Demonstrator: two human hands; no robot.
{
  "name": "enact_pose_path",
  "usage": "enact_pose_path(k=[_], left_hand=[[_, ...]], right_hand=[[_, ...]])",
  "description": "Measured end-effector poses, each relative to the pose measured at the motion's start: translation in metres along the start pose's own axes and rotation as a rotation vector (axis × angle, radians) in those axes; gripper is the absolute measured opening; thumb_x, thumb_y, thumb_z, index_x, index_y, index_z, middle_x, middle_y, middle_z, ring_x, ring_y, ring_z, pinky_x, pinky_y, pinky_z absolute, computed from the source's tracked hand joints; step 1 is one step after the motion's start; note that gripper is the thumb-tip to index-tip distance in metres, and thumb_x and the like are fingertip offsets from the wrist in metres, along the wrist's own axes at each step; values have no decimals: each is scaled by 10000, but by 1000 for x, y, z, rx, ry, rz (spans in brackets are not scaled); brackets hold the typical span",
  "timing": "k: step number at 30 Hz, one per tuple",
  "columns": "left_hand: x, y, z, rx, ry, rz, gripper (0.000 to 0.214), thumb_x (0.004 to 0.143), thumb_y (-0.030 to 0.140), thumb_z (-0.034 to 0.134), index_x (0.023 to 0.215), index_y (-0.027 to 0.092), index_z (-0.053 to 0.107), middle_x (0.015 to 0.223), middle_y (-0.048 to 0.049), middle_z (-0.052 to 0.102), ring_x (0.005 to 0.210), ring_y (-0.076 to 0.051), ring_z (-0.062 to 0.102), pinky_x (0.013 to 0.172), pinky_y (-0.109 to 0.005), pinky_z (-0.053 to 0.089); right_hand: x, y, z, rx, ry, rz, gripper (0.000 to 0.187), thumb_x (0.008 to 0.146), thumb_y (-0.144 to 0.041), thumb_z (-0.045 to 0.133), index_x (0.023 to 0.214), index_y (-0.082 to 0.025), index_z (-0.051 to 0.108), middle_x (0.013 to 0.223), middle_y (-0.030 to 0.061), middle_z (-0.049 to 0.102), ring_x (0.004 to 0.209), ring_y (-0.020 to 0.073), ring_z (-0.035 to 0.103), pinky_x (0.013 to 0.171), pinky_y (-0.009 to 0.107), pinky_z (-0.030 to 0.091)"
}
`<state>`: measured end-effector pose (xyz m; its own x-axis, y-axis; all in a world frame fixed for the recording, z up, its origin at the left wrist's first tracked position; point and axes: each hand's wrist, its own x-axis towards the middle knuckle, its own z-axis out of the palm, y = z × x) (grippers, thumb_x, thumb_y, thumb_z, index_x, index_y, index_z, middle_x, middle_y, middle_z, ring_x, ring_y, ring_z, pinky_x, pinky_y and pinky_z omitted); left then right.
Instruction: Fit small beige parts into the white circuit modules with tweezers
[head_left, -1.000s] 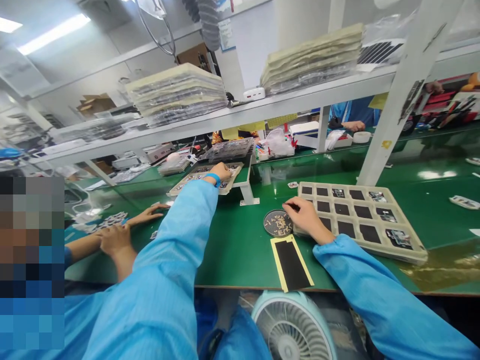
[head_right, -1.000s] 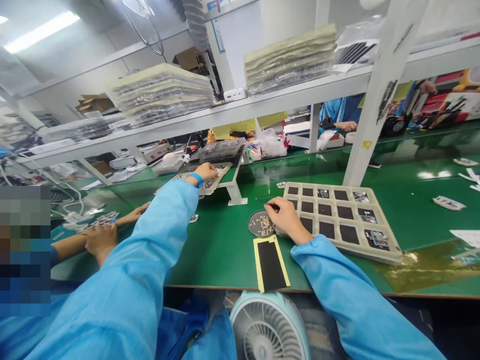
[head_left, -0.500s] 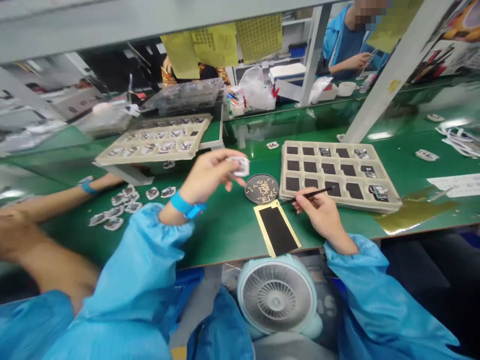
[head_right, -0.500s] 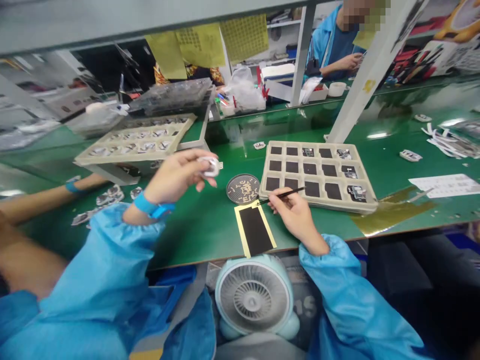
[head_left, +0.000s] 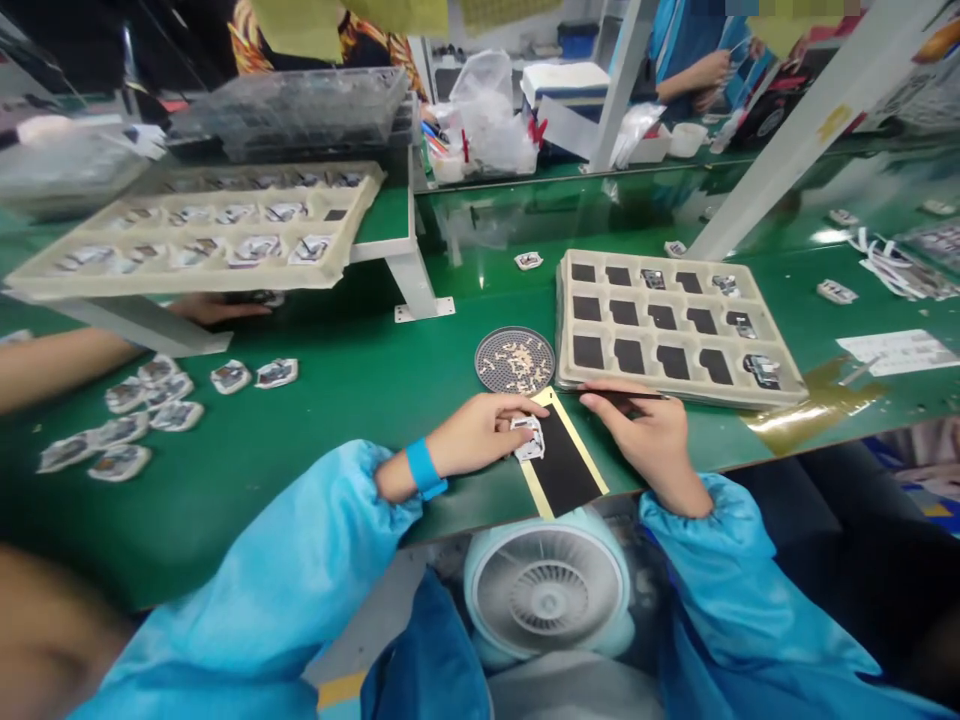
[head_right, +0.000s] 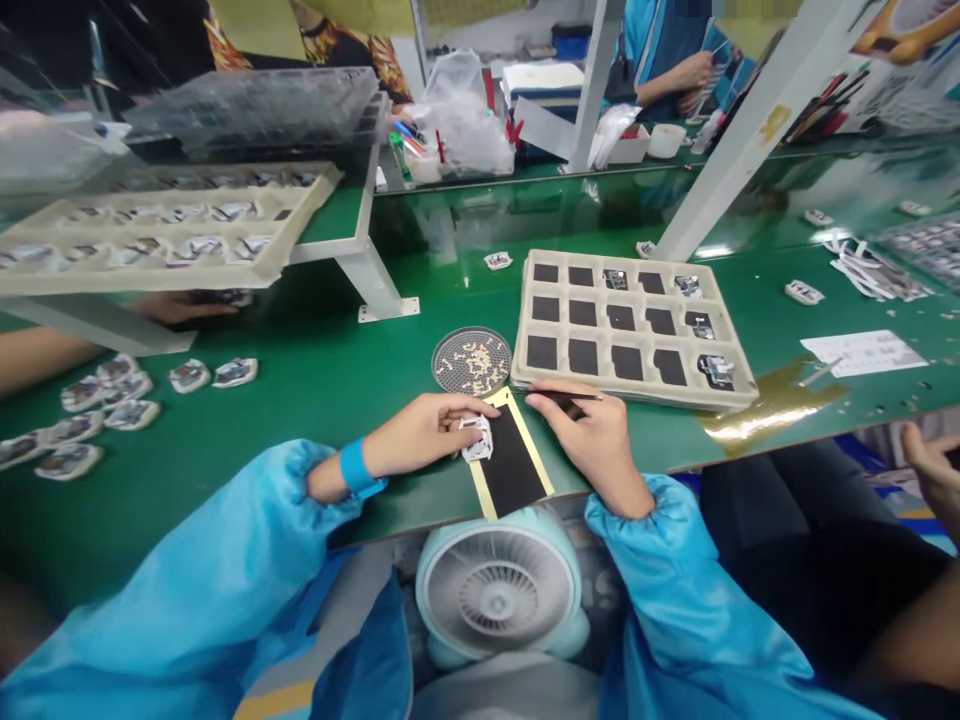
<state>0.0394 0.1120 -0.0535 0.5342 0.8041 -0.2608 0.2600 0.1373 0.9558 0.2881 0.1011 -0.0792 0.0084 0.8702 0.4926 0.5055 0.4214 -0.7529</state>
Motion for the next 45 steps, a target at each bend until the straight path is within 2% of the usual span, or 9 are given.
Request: enact_pose_path(k=[9,13,20,24,29,33,38,42,45], left_hand=[[2,-8,6,119,67,61,238,835,261,709,1057,177,730,655,25,580,530,-86,445,501,-210,318],[1,-5,7,114,72,46,243,829,246,709,1052,160,754,683,5,620,538,-84,451,506,-211,319],[1,-2,7,161,73,49,262,811,243,716,1057,173,774,596,29,554,504,-83,379,488,-219,266],[2,-4,6,150,70,58,259,816,266,717,1054,175,766,617,24,568,517,-86,418,495,-217,299],[2,-4,10,149,114,41,265,784,302,773,1018,178,764,648,8,628,551,-96,504,513,-213,362],[4,-5,15,79,178,43,203,784,300,767,947,179,767,720,-22,691,615,-120,598,562,-225,456],[5,-5,16,37,184,11,219,773,157,702,982,163,769,737,-36,712,617,-133,632,561,-233,499],[3,-4,14,17,167,6,239,783,151,703,1014,149,764,740,-40,717,603,-129,636,550,-226,513],[1,-4,14,50,171,15,239,800,157,696,1026,132,767,735,-37,714,603,-117,630,567,-214,515]], right_hand=[[-1,1,0,-103,-4,0,153,899,-382,779,918,-240,832,947,23,808,525,115,611,476,269,469],[-1,-1,0,-113,-16,-4,153,909,-377,769,964,-247,830,961,19,808,500,105,574,472,268,457],[0,1,1,-85,-17,-26,154,912,-369,766,949,-233,828,971,31,807,690,167,726,582,283,571],[-1,-4,-1,-30,4,11,139,923,-344,752,911,-221,816,948,35,805,689,166,731,555,281,569],[-8,-16,-5,146,124,-84,26,900,-254,774,900,-229,781,891,38,795,853,215,766,730,347,634],[-17,-20,-6,193,176,-139,22,892,-246,770,882,-245,751,864,46,781,786,226,759,669,379,633],[-21,-19,-7,213,34,-268,134,851,-177,794,940,-272,758,906,36,794,814,226,768,702,388,646],[-17,-18,-9,189,-110,-326,207,857,-126,779,1004,-271,767,956,33,801,864,218,775,735,374,654],[-15,-18,-9,197,-149,-386,263,835,-88,790,1038,-254,771,970,39,804,869,218,777,740,368,655]])
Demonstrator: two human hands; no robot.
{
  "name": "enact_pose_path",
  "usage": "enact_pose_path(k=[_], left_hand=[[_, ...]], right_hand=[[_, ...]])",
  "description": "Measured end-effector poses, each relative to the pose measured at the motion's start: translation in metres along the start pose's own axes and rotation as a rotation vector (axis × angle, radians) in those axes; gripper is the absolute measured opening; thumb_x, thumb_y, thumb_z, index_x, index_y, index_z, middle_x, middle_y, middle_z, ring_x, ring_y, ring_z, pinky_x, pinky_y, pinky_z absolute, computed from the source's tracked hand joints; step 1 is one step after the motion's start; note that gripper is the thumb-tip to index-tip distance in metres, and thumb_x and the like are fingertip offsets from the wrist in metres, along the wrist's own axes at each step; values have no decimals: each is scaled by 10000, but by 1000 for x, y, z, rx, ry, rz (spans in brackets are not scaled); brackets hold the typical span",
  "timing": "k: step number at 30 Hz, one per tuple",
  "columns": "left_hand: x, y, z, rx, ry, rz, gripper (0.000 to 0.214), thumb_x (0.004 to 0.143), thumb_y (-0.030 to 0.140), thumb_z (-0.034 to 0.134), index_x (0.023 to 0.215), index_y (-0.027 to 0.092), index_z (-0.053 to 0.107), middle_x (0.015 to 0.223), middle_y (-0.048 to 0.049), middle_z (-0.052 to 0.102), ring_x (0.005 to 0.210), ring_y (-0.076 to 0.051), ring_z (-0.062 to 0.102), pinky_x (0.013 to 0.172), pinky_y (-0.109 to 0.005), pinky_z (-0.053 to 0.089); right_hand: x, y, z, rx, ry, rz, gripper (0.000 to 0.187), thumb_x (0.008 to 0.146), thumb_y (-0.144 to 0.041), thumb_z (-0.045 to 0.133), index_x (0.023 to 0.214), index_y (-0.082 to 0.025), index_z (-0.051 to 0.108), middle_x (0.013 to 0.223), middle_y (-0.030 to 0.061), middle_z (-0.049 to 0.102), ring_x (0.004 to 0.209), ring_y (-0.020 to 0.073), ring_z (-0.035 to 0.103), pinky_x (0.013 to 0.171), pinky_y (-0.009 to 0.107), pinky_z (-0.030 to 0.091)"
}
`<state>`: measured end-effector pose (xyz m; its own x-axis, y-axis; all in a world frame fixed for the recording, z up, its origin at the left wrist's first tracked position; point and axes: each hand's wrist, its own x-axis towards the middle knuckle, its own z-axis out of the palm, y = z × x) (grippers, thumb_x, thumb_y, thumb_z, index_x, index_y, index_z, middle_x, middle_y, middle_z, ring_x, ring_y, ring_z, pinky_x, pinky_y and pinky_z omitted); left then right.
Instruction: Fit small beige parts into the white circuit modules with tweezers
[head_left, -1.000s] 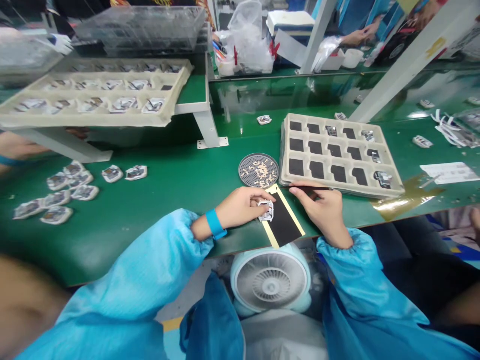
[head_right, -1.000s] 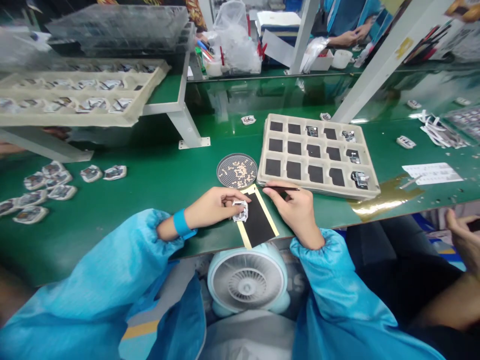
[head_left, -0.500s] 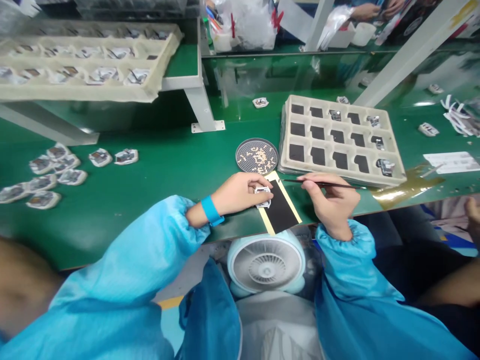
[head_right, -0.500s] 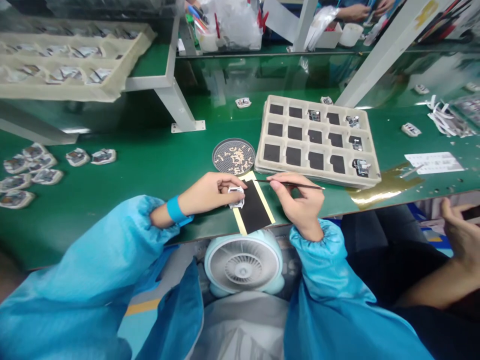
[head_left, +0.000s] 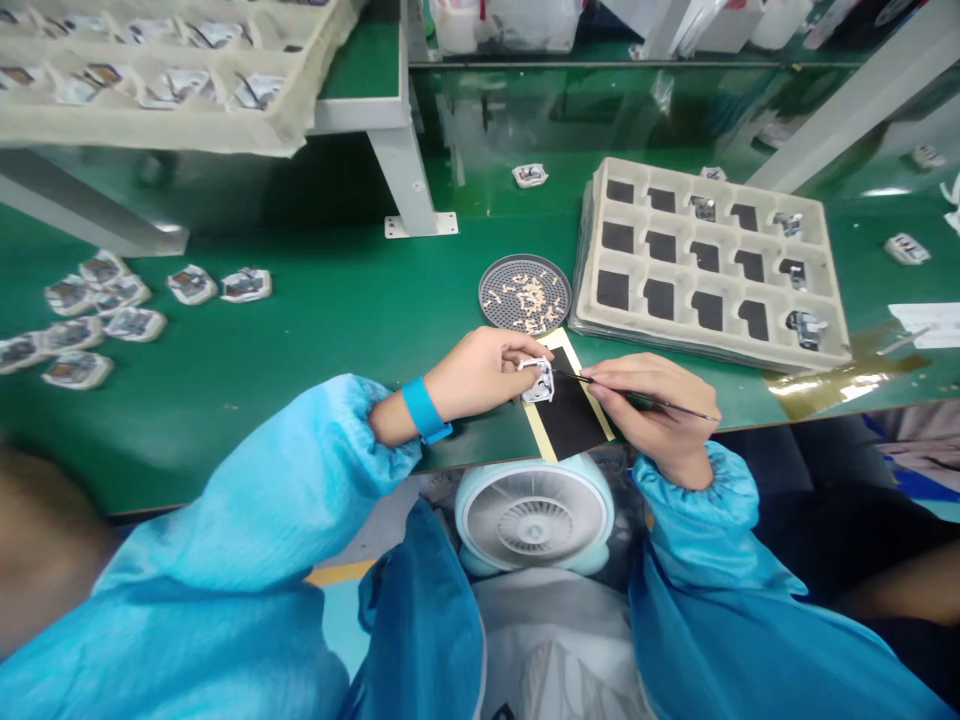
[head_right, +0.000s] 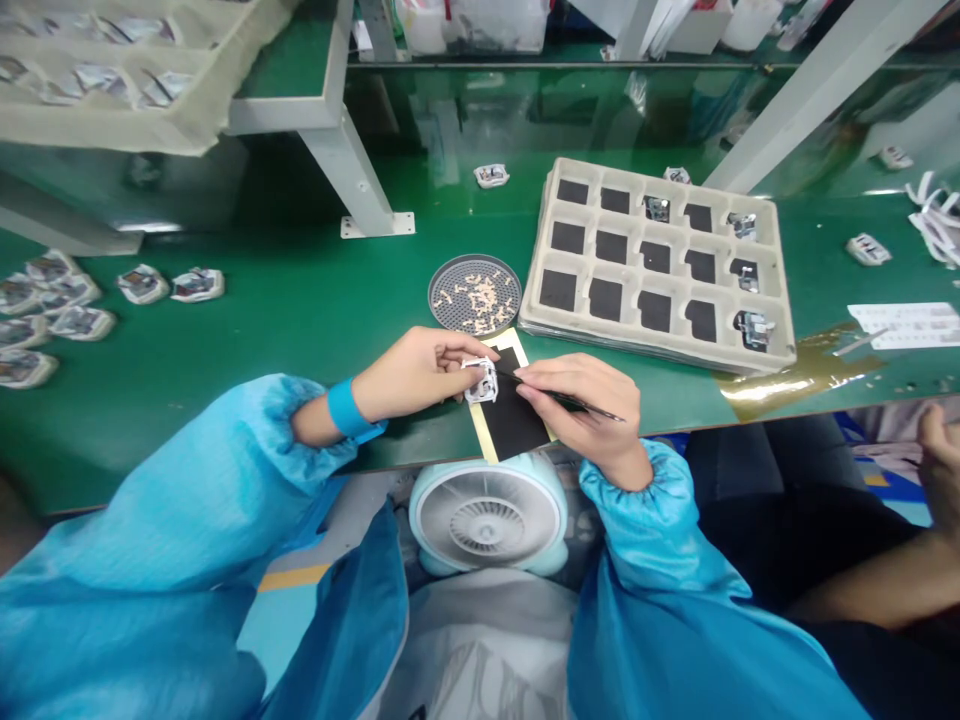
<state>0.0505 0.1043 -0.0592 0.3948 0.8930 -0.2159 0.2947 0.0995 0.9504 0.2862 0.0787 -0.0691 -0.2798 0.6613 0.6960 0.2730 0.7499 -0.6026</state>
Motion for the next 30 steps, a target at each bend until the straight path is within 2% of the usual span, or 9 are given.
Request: enact_pose_path(k=[7,18,23,30], left_hand=[[-1,-1,-1,42,-2,18,275,822,184,697,1079,116,767,718,-43,712,596,-121,628,569,-216,517],[-1,-2,-1,48,10,43,264,807,204,734,1056,128,775,704,-37,703,592,-123,616,560,-217,507],[-2,-2,-2,87,11,54,276,818,218,712,1071,124,774,695,-29,684,582,-111,580,562,-213,482],[-3,5,-6,139,-48,43,329,805,178,686,1119,114,761,699,-14,653,589,-96,535,557,-196,435]], right_hand=[[1,1,1,29,-18,-19,350,797,-24,798,1071,-241,777,1000,56,803,886,229,775,750,374,652],[0,2,1,32,-31,-38,390,771,16,802,1082,-218,772,1003,68,799,890,235,772,749,385,649],[0,2,1,-11,-84,-63,393,781,12,796,1100,-214,759,1024,69,796,909,227,769,770,375,647],[0,0,-1,-43,-62,-92,374,774,5,801,1083,-202,754,1004,71,796,890,227,770,751,365,646]])
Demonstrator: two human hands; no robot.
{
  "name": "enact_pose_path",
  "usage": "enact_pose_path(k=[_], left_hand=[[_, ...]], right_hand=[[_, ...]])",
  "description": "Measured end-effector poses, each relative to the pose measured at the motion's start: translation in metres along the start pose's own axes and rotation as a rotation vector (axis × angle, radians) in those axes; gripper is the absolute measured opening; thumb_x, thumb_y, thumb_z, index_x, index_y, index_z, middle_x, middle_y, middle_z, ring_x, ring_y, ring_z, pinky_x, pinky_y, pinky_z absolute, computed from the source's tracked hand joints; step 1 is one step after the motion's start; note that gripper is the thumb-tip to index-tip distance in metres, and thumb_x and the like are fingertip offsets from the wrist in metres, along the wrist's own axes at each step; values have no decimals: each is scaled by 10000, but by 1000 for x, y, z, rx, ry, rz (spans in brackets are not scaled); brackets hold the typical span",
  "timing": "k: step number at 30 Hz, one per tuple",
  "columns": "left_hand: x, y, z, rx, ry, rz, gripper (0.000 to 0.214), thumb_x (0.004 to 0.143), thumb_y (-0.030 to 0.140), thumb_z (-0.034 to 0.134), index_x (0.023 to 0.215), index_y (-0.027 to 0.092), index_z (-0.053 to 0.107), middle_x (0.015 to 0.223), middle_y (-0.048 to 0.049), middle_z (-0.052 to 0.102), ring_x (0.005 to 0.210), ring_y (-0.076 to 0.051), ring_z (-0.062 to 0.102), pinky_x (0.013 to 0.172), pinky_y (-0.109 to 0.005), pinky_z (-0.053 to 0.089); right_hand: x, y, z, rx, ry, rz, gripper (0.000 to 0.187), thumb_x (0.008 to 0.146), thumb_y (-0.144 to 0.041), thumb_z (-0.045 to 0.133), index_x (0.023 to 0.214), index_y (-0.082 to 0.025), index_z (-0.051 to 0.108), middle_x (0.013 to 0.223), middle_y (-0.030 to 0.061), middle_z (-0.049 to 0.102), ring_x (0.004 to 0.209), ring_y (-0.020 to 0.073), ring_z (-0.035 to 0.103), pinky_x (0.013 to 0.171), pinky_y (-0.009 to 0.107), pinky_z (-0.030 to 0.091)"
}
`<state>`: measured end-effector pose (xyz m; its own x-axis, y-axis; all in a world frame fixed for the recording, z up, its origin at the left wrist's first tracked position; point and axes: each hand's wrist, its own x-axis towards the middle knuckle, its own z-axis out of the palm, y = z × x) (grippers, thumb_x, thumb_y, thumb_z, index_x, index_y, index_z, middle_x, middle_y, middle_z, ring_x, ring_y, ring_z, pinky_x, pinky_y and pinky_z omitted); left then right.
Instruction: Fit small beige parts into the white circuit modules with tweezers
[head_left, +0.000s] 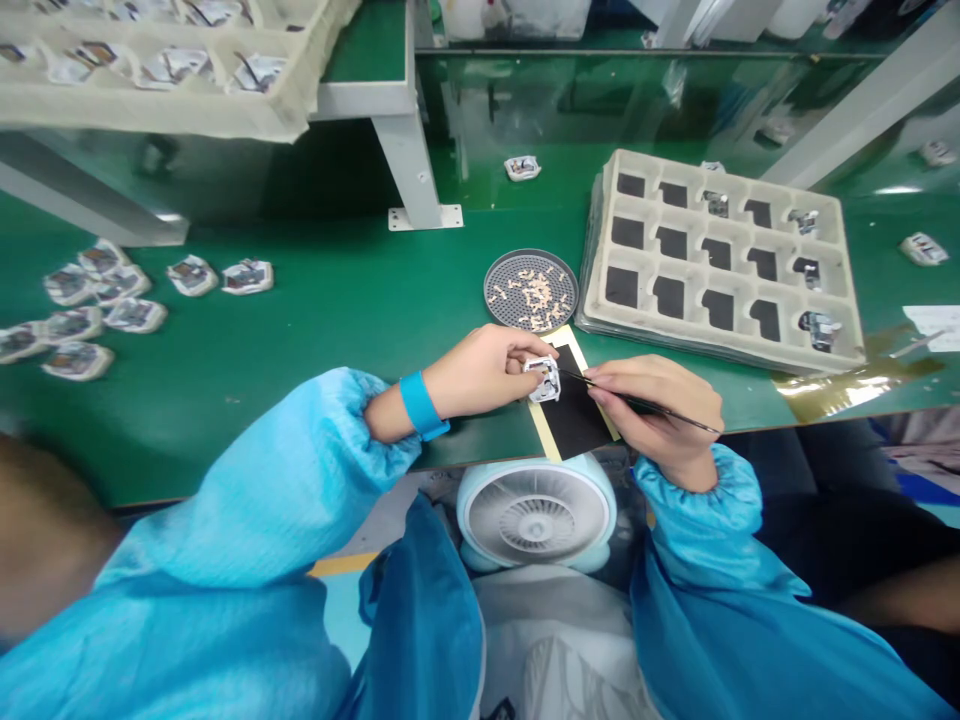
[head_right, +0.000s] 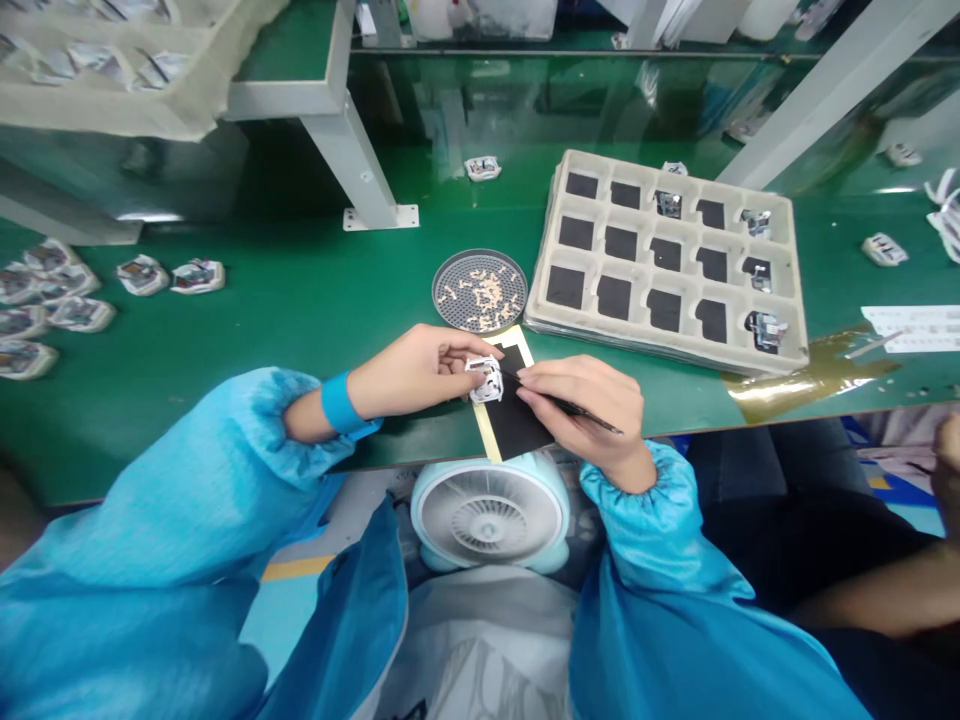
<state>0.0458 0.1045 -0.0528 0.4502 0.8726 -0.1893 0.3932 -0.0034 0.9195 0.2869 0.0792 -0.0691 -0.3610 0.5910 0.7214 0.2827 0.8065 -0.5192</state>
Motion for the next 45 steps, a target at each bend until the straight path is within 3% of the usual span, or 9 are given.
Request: enact_pose_path(k=[14,19,28,37,45], left_hand=[[-2,5,-3,40,-12,-7,346,807,170,699,1143,113,758,637,22,575,563,-81,464,528,-190,363],[-1,7,-9,23,-89,15,419,807,173,712,1221,111,732,676,17,626,579,-80,497,564,-190,404],[0,6,-7,-3,-72,-38,381,825,146,635,1187,131,753,649,11,631,542,-88,496,530,-195,381],[1,10,-11,42,-103,-19,455,780,93,645,1221,140,747,672,27,619,551,-66,433,517,-177,336],[1,8,-10,22,-97,-34,464,773,98,641,1223,144,747,693,12,647,572,-77,493,541,-181,374]], right_hand=[[2,0,2,-6,-28,27,342,813,-30,785,1089,-231,756,1034,50,797,915,216,772,792,354,642],[1,0,2,14,-1,59,312,815,-56,788,1066,-240,764,1010,50,799,901,222,772,779,368,645],[-1,1,0,72,69,109,254,809,-85,784,1005,-246,775,918,45,795,796,222,763,672,356,634],[-1,3,-2,111,48,114,284,789,-53,773,1006,-236,773,918,46,791,791,221,754,671,359,625],[-1,2,-2,94,48,135,269,789,-66,767,992,-242,774,904,42,786,780,221,749,670,360,626]])
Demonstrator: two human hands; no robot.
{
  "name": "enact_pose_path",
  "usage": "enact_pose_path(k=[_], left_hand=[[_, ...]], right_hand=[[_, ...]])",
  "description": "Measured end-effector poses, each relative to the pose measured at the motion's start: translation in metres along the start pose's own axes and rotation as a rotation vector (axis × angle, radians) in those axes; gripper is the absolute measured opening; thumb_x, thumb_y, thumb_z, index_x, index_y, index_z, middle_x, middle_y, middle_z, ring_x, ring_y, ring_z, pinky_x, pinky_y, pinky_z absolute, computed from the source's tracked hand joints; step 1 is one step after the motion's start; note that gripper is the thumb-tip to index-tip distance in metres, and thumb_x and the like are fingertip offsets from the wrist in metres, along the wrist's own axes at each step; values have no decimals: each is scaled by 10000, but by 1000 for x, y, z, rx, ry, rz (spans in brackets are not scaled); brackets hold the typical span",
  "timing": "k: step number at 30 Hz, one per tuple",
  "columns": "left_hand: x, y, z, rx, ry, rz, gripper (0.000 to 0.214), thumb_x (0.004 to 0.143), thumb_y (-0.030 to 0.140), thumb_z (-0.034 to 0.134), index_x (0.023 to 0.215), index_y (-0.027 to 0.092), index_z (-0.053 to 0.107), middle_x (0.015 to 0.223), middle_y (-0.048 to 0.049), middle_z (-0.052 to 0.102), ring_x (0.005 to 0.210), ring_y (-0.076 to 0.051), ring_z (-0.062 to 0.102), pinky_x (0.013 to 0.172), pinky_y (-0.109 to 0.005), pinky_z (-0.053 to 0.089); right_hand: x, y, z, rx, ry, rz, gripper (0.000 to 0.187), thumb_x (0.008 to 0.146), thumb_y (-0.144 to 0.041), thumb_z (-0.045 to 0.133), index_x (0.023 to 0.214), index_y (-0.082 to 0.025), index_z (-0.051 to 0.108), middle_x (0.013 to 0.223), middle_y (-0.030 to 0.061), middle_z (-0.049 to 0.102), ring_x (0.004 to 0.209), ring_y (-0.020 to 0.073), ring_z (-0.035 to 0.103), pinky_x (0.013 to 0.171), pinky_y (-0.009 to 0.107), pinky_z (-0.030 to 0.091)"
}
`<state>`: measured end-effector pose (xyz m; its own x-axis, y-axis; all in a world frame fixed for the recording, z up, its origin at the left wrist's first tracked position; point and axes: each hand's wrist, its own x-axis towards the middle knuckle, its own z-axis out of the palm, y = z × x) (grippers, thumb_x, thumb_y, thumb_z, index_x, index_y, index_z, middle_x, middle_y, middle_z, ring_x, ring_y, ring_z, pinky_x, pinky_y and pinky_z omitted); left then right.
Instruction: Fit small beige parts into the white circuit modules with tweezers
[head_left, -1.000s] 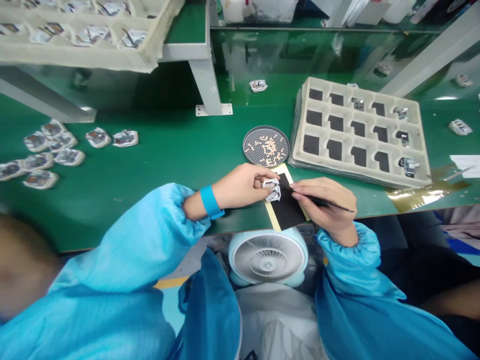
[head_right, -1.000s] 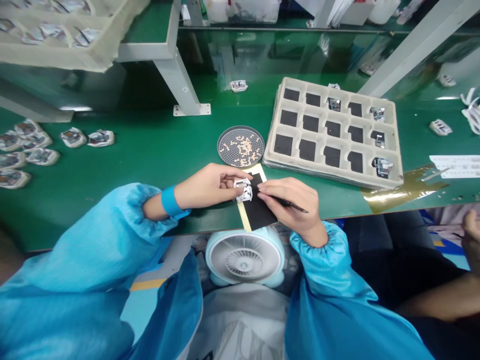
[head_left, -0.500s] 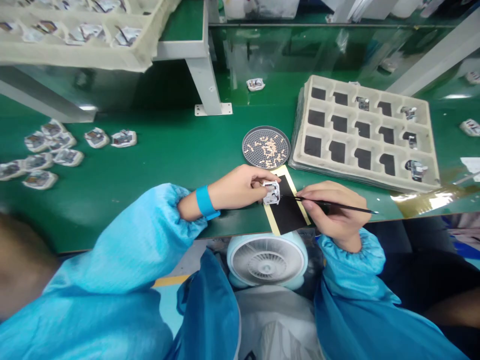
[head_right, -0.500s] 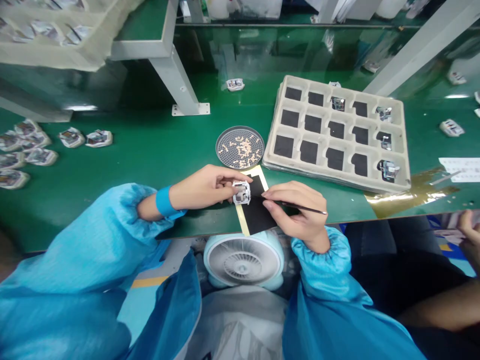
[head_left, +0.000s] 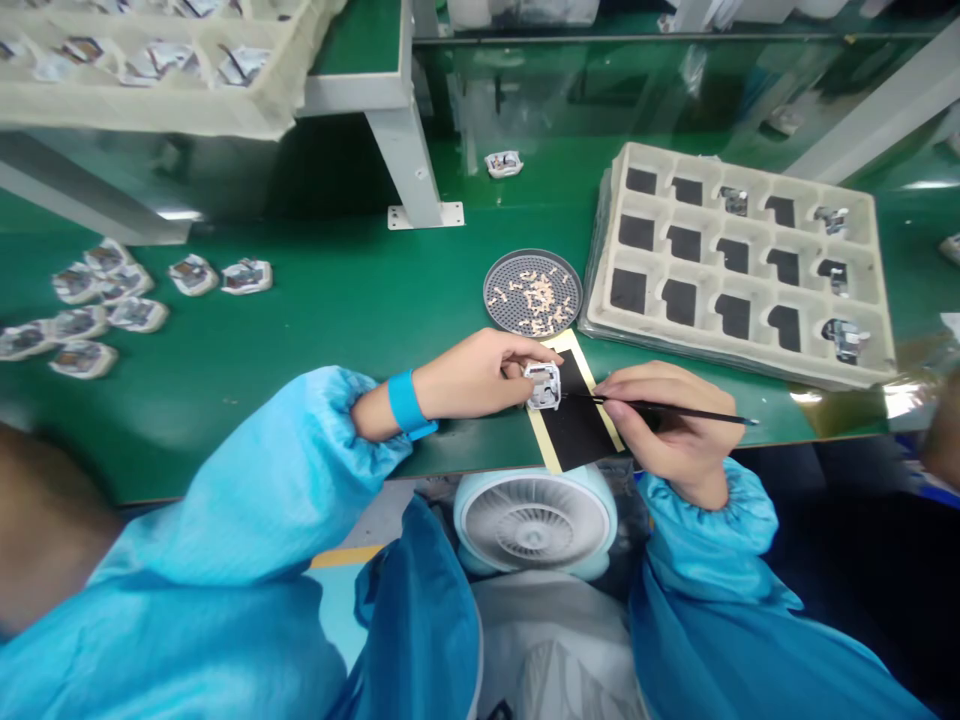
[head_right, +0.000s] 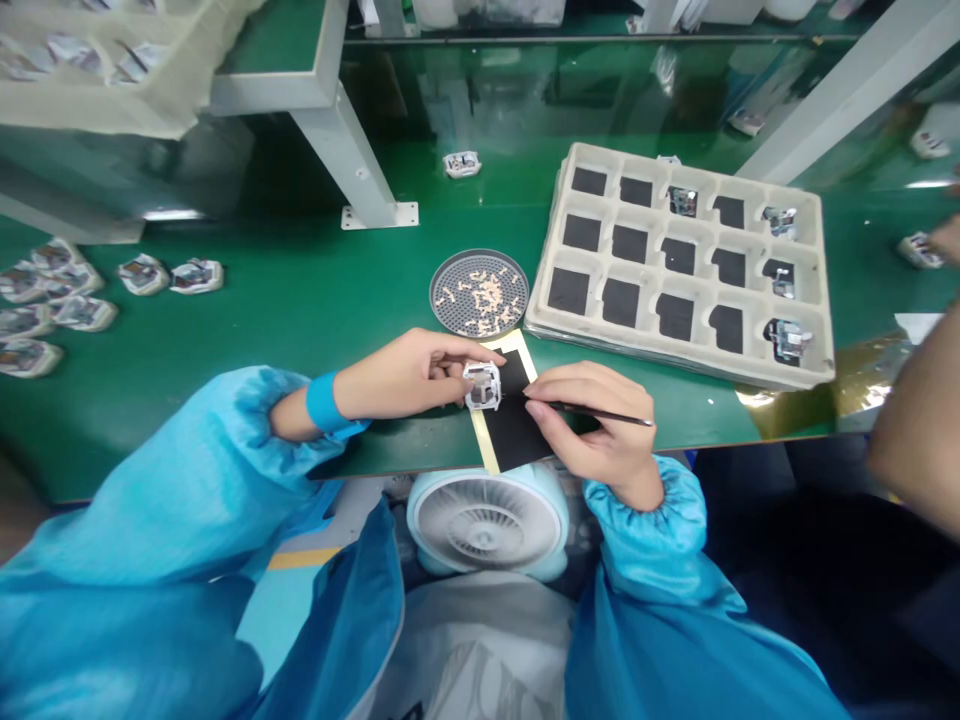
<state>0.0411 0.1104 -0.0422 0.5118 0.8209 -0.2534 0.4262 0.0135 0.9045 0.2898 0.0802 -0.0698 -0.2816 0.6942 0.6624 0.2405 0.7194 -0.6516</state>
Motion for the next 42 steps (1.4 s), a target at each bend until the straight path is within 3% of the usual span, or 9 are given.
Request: enact_pose_path(k=[5,12,18,22,27,35,39,42], left_hand=[[1,-1,0,-40,-5,-20,487,763,105,634,1237,139,740,746,-11,691,600,-91,548,556,-185,402],[1,-2,-1,-32,-12,15,480,745,79,631,1205,139,753,609,39,588,512,-74,456,489,-182,331],[4,-4,6,-119,63,53,335,784,113,677,1108,113,764,778,-14,720,581,-72,550,547,-180,416],[5,-7,10,-171,72,64,264,845,157,677,1088,101,765,777,-36,735,603,-84,611,569,-184,468],[8,-10,10,-264,55,9,273,929,169,622,1149,79,756,709,-43,717,531,-81,612,524,-186,496],[8,-4,7,-397,101,-14,276,916,91,662,1177,74,751,722,-59,737,534,-86,650,537,-191,556],[6,-1,6,-481,88,-25,269,903,93,683,1164,58,738,765,-90,756,556,-113,687,540,-206,577],[6,0,6,-499,80,-40,235,920,108,663,1140,47,721,779,-98,759,573,-129,708,539,-205,579]], right_hand=[[1,-2,0,-6,-9,19,250,804,-81,769,985,-254,777,911,40,787,790,230,753,672,372,637],[1,-4,2,49,-31,61,246,812,-56,764,970,-243,784,938,52,783,827,237,753,698,390,640],[-1,-5,4,88,-9,119,154,852,-106,753,919,-244,768,924,50,778,835,238,751,712,403,650],[-4,-3,4,125,4,161,109,869,-136,751,921,-232,757,923,59,773,842,239,750,711,410,670],[-5,-1,3,184,-3,216,60,885,-162,751,920,-211,754,927,73,764,823,224,744,638,360,657],[-7,2,-5,370,-16,309,69,934,-258,730,926,-194,703,878,59,752,589,147,673,483,267,553],[-4,-2,1,320,106,253,45,929,-228,732,961,-199,718,914,63,761,713,183,730,503,264,560],[1,-7,13,186,140,146,84,893,-168,756,966,-209,750,939,64,776,841,227,756,643,341,622]])
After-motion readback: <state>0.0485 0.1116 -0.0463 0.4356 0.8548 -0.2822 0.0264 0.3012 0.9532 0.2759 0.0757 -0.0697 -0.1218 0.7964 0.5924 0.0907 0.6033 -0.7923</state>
